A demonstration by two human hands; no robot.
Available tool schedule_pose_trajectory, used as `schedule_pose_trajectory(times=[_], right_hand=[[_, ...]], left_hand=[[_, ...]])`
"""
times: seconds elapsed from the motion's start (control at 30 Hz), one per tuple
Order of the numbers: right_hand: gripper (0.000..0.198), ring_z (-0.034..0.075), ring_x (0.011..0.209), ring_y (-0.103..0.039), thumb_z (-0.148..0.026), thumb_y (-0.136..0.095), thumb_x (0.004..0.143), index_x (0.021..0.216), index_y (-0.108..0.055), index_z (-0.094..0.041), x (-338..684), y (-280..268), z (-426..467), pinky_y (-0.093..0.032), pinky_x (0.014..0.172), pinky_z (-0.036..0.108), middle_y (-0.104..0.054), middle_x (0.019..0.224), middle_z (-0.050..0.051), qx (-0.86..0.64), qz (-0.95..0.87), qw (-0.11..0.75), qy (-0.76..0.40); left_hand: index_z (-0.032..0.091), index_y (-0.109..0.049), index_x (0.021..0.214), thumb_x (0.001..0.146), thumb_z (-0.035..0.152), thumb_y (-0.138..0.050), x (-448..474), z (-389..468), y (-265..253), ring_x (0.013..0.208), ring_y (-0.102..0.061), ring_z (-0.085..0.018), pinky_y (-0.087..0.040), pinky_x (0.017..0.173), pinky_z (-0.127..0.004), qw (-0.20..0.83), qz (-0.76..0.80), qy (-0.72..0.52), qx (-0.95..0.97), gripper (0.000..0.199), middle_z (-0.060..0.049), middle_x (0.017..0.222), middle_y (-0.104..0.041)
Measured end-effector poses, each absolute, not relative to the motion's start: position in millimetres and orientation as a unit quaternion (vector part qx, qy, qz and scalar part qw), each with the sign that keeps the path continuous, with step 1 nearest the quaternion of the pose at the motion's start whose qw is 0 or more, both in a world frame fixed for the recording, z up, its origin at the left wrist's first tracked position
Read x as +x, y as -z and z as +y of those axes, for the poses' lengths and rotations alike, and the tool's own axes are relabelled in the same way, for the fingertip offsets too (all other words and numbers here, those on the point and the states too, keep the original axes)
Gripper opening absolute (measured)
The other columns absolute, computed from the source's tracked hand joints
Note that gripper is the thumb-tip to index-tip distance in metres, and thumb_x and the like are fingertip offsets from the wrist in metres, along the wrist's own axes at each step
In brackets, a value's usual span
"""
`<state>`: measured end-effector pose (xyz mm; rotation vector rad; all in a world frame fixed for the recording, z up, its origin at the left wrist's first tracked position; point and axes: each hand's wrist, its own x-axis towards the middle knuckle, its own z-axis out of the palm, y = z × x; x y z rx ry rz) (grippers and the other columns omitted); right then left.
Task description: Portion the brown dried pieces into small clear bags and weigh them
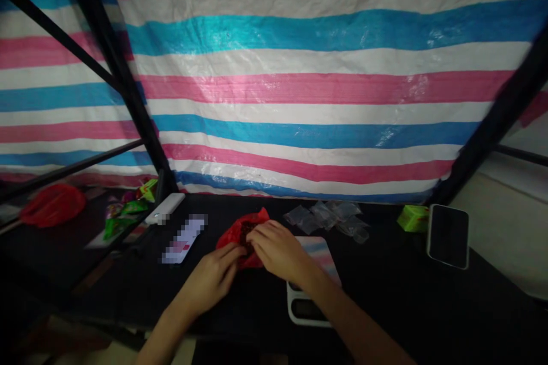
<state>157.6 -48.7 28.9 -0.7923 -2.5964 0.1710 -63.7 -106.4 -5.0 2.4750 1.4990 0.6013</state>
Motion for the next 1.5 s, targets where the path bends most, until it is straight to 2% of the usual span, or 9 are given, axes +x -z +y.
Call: schedule_pose_trajectory(times=[0.17, 0.3, 0.43, 0.5, 0.63, 0.87, 1.1, 1.2, 1.5], right_hand=[[0.034, 0.025, 0.104, -0.070, -0.026, -0.043, 0.106, 0.128, -0.068, -0.019, 176.9, -20.4, -10.0, -0.045, 0.100, 0.043, -0.074, 0.120, 0.012, -0.367, -0.924, 0.108, 0.029], [0.047, 0.027, 0.121, -0.065, -0.025, -0.045, 0.100, 0.146, -0.055, -0.021, 183.5, -22.3, -3.6, -0.043, 0.105, 0.045, -0.062, 0.145, 0.014, -0.387, -0.917, 0.102, -0.001], [0.078, 0.030, 0.138, -0.053, -0.020, -0.050, 0.088, 0.163, -0.030, -0.020, 178.7, -30.2, -13.1, -0.040, 0.111, 0.049, -0.025, 0.171, 0.010, -0.403, -0.905, 0.128, -0.031], [0.083, 0.031, 0.139, -0.052, -0.019, -0.049, 0.086, 0.165, -0.024, -0.023, 176.9, -30.3, -19.4, -0.040, 0.112, 0.051, -0.019, 0.172, 0.006, -0.413, -0.899, 0.139, -0.041], [0.082, 0.032, 0.136, -0.054, -0.018, -0.049, 0.084, 0.163, -0.031, -0.020, 179.6, -20.2, -23.5, -0.040, 0.113, 0.054, -0.028, 0.169, 0.006, -0.448, -0.886, 0.104, -0.062], [0.081, 0.031, 0.137, -0.054, -0.019, -0.047, 0.085, 0.164, -0.028, -0.023, 188.3, -16.6, -17.7, -0.041, 0.111, 0.054, -0.026, 0.170, 0.005, -0.490, -0.863, 0.116, -0.034], [0.079, 0.029, 0.145, -0.047, -0.018, -0.051, 0.081, 0.159, -0.040, -0.018, 174.7, 2.9, -15.0, -0.040, 0.114, 0.047, -0.039, 0.164, 0.011, -0.500, -0.860, 0.020, -0.103], [0.080, 0.028, 0.145, -0.048, -0.017, -0.052, 0.080, 0.159, -0.039, -0.021, 175.7, 1.4, -9.0, -0.039, 0.115, 0.047, -0.042, 0.164, 0.011, -0.489, -0.863, 0.027, -0.125], [0.070, 0.033, 0.143, -0.045, -0.023, -0.065, 0.084, 0.153, -0.051, -0.026, 192.5, 10.8, 5.3, -0.028, 0.122, 0.056, -0.054, 0.155, 0.009, -0.399, -0.864, 0.137, -0.274]], left_hand=[[0.020, -0.068, 0.112, 0.101, 0.019, -0.042, -65.3, -69.7, 7.8, 0.096, -0.076, -0.023, -0.057, 0.082, -0.033, 0.069, 0.650, -0.142, 0.743, 0.029, -0.012, 0.130, -0.070], [0.019, -0.070, 0.097, 0.093, 0.016, -0.049, -58.8, -63.7, -1.1, 0.089, -0.077, -0.026, -0.057, 0.079, -0.037, 0.055, 0.695, -0.103, 0.709, 0.022, -0.014, 0.155, -0.054], [0.019, -0.065, 0.120, 0.086, 0.009, -0.049, -56.1, -74.5, -16.0, 0.088, -0.078, -0.028, -0.058, 0.078, -0.039, 0.043, 0.710, -0.109, 0.695, 0.039, -0.019, 0.163, -0.041], [0.021, -0.061, 0.129, 0.088, 0.010, -0.047, -56.9, -80.3, -16.0, 0.091, -0.078, -0.027, -0.058, 0.080, -0.038, 0.040, 0.718, -0.136, 0.681, 0.044, -0.018, 0.163, -0.040], [0.023, -0.057, 0.138, 0.090, 0.012, -0.048, -53.6, -82.5, -0.2, 0.095, -0.078, -0.027, -0.058, 0.083, -0.036, 0.090, 0.725, -0.148, 0.666, 0.050, -0.017, 0.160, -0.046], [0.024, -0.030, 0.161, 0.090, 0.010, -0.045, -49.2, -70.4, 9.8, 0.112, -0.074, -0.027, -0.058, 0.096, -0.040, 0.131, 0.678, -0.216, 0.690, 0.075, -0.012, 0.171, -0.020], [0.019, -0.026, 0.163, 0.078, 0.002, -0.046, -61.4, -53.7, 50.0, 0.127, -0.066, -0.031, -0.053, 0.107, -0.045, 0.227, 0.652, -0.171, 0.703, 0.089, -0.010, 0.171, -0.016], [0.020, -0.032, 0.161, 0.076, 0.001, -0.048, -67.7, -49.9, 56.4, 0.142, -0.053, -0.030, -0.046, 0.116, -0.042, 0.251, 0.628, -0.213, 0.705, 0.088, -0.009, 0.171, -0.021], [0.019, -0.049, 0.152, 0.077, -0.001, -0.048, -65.7, -67.3, 57.5, 0.148, -0.045, -0.027, -0.038, 0.123, -0.040, 0.279, 0.620, -0.316, 0.662, 0.078, -0.012, 0.170, -0.027]])
